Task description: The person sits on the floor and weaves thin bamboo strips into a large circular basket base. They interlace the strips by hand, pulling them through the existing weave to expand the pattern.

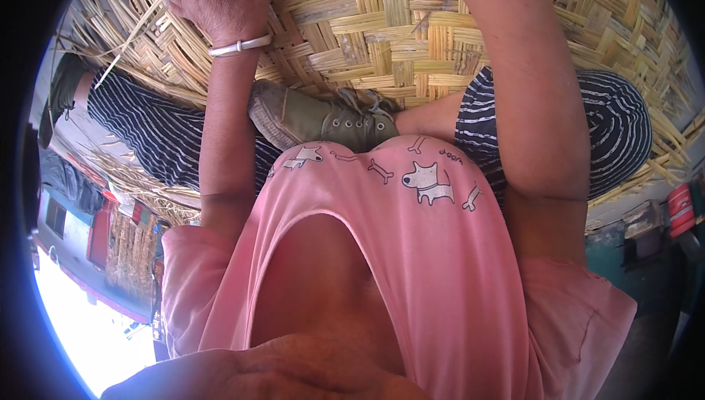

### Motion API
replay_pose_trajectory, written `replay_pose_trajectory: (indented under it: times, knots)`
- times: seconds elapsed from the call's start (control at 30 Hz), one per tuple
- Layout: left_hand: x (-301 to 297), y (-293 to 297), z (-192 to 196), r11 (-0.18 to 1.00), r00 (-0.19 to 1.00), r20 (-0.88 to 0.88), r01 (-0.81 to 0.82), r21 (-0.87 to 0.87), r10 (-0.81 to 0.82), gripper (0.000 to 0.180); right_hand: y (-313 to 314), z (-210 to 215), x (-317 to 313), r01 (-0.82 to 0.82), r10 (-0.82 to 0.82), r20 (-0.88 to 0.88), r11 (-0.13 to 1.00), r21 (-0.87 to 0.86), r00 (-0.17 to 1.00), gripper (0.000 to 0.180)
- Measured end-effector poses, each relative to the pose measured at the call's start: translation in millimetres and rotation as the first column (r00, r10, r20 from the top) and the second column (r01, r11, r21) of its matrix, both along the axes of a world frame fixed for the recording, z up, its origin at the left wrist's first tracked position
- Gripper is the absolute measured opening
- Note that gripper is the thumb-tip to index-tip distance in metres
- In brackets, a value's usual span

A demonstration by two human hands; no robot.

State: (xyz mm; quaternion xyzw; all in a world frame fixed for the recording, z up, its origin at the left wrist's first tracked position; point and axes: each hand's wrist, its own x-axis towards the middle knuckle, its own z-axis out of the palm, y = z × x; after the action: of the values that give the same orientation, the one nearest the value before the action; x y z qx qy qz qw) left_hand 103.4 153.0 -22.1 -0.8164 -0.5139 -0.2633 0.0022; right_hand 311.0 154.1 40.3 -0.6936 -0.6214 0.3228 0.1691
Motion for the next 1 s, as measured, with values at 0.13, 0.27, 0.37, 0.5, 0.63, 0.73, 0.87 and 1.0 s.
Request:
replay_pose_trajectory:
  times: [0.13, 0.27, 0.37, 0.5, 0.63, 0.73, 0.87, 1.0]
  knots:
    - [2.6, 2.0, 0.7, 1.000, 1.000, -0.001, 0.012, 0.002, -0.012, 0.015, 2.3, 1.2, 1.4, 0.021, -0.020, 0.011, 0.997, -0.069, 1.000, 0.025]
    - [8.2, 1.4, 6.8, 0.999, 1.000, -0.014, 0.002, -0.036, -0.003, 0.015, 9.7, 9.8, 5.3, 0.056, -0.071, -0.047, 0.965, -0.258, 0.996, 0.023]
    - [7.0, 0.5, 7.9, 0.999, 1.000, -0.030, -0.011, -0.037, 0.010, 0.016, 10.6, 12.8, 4.6, 0.047, -0.063, -0.045, 0.957, -0.286, 0.997, 0.023]
    - [4.4, 0.5, 7.4, 0.999, 0.999, -0.041, -0.006, -0.033, 0.005, 0.016, 11.7, 13.7, 4.4, 0.028, -0.032, -0.009, 0.965, -0.259, 0.999, 0.023]
    - [5.0, 0.6, 7.9, 0.999, 0.999, -0.039, -0.010, -0.030, 0.009, 0.016, 11.2, 12.6, 4.9, 0.028, -0.026, 0.011, 0.970, -0.241, 1.000, 0.024]
    - [5.2, -0.1, 7.0, 1.000, 0.999, -0.045, -0.016, -0.025, 0.014, 0.016, 10.7, 12.7, 5.4, 0.021, -0.014, 0.031, 0.973, -0.229, 0.999, 0.024]
    - [5.3, 0.2, 6.4, 1.000, 0.999, -0.038, -0.014, -0.027, 0.013, 0.015, 10.6, 9.9, 5.0, 0.035, -0.036, 0.000, 0.973, -0.228, 0.999, 0.025]
    - [5.4, 0.2, 6.1, 0.999, 0.999, -0.036, -0.021, -0.034, 0.020, 0.015, 5.8, 4.2, 4.4, 0.020, -0.020, 0.001, 0.989, -0.148, 1.000, 0.025]
